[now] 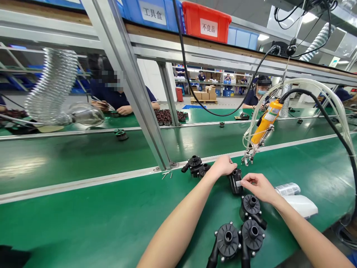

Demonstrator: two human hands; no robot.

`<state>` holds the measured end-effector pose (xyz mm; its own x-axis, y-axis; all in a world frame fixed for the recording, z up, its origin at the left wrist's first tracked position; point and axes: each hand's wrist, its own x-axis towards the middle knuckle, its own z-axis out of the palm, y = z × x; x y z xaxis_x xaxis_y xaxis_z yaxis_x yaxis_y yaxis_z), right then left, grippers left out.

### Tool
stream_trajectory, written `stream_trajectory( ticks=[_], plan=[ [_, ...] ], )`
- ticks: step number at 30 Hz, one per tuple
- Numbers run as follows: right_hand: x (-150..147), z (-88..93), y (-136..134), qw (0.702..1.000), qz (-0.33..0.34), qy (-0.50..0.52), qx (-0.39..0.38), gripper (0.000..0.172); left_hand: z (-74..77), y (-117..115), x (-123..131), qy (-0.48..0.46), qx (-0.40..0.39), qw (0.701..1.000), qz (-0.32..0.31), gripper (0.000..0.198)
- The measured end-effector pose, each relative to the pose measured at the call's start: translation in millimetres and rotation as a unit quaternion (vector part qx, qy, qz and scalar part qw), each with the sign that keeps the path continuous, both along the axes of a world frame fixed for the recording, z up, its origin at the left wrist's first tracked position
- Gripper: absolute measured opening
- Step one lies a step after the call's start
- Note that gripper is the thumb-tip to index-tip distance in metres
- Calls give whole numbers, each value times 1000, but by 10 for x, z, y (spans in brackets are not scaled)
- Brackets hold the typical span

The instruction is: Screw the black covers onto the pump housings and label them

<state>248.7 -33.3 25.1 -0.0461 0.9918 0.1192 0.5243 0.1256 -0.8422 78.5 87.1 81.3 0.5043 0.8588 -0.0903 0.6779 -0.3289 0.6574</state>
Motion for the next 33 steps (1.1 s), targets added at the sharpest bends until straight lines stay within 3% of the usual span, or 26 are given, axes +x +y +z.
stream_trajectory(
  ticks=[14, 23, 28, 33],
  plan=[
    [-38, 39, -24, 998, -27, -47, 19, 34, 1, 9, 8, -10, -13, 1000, 11, 27],
    [33, 283, -25, 983, -36, -174, 51, 34, 2, 21, -18, -17, -14, 1000, -12, 20],
    [169, 290, -66, 994, -28, -103, 0, 45, -4, 45, -54, -25, -9, 999, -36, 17],
    [123, 101, -22, 998, -33, -49, -35, 44, -28, 46, -55, -27, -2, 998, -54, 17]
  ],
)
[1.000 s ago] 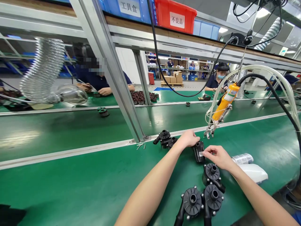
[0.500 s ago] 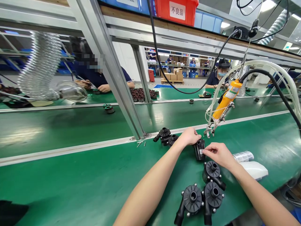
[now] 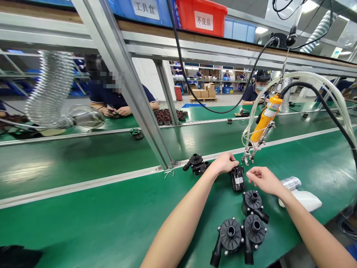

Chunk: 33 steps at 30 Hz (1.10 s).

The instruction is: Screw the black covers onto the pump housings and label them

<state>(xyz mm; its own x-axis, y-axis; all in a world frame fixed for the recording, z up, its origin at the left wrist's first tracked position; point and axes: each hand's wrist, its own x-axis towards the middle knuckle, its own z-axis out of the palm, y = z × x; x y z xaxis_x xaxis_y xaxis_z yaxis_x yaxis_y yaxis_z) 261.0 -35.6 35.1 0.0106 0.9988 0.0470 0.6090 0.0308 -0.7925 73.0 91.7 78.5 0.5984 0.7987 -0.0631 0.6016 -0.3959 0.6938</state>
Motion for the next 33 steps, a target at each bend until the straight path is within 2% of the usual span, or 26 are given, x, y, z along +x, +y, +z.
stream_trajectory(
  ticks=[4, 6, 8, 12, 14, 17, 20, 23, 25, 27, 30, 33],
  plan=[
    [-54, -102, 83, 999, -37, -6, -11, 40, 32, -42, -6, 1, 13, 1000, -15, 15],
    [-42, -51, 42, 998, -57, -16, 1, 37, 77, -102, -1, 3, 22, 1000, -20, 15],
    [19, 70, -111, 997, -78, -17, 22, 34, 137, -202, 22, 7, 36, 999, -19, 15],
    [407, 335, -745, 980, -160, 15, 119, 35, 273, -468, 78, 28, 80, 996, -40, 18],
    [725, 375, -1138, 968, -211, -9, 137, 35, 340, -583, 78, 64, 109, 991, -52, 17],
    [1196, 268, -1671, 964, -249, -63, 76, 38, 444, -729, 71, 90, 142, 984, -53, 16],
    [1464, 38, -1969, 975, -218, -39, -3, 44, 558, -955, 173, 23, 160, 982, -96, 17],
    [1487, -154, -1930, 986, -164, 31, -12, 36, 628, -1269, 462, -31, 122, 968, -217, 10],
    [1431, -220, -1765, 985, -155, 63, 37, 26, 616, -1432, 728, -16, 110, 949, -297, 13],
    [1367, -253, -1568, 977, -168, 90, 93, 25, 559, -1490, 995, 8, 129, 928, -348, 28],
    [1301, -280, -1329, 965, -189, 117, 138, 31, 430, -1384, 1295, 35, 156, 915, -370, 51],
    [1273, -298, -1204, 961, -199, 119, 150, 36, 302, -1202, 1436, 44, 155, 933, -321, 40]
  ],
)
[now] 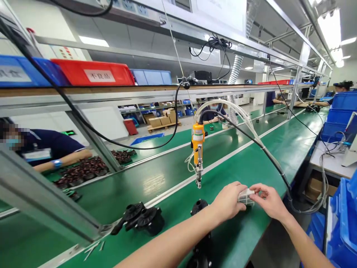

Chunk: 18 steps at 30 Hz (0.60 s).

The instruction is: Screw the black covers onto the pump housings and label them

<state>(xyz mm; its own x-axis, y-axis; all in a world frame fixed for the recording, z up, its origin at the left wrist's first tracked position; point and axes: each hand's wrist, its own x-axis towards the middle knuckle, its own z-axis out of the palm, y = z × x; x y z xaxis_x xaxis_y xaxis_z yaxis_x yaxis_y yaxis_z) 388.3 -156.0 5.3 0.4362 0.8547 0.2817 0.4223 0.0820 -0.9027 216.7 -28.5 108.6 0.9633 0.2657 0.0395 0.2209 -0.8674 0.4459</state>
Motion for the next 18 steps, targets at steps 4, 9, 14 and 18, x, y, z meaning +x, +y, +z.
stream_trajectory(
  ticks=[4, 9, 14, 18],
  plan=[
    [-30, 24, 52, 998, -22, -41, 42, 34, -138, 121, 70, -53, -56, 995, 62, 26],
    [-64, 47, 84, 988, -60, -113, 82, 35, -233, 126, 130, -92, -70, 992, 57, 18],
    [-43, -54, 124, 987, -55, -126, 88, 39, -272, 160, 143, -118, -97, 986, 71, 23],
    [2, -95, 98, 990, -52, -81, 98, 25, -285, 201, 115, -130, -117, 981, 79, 24]
  ],
)
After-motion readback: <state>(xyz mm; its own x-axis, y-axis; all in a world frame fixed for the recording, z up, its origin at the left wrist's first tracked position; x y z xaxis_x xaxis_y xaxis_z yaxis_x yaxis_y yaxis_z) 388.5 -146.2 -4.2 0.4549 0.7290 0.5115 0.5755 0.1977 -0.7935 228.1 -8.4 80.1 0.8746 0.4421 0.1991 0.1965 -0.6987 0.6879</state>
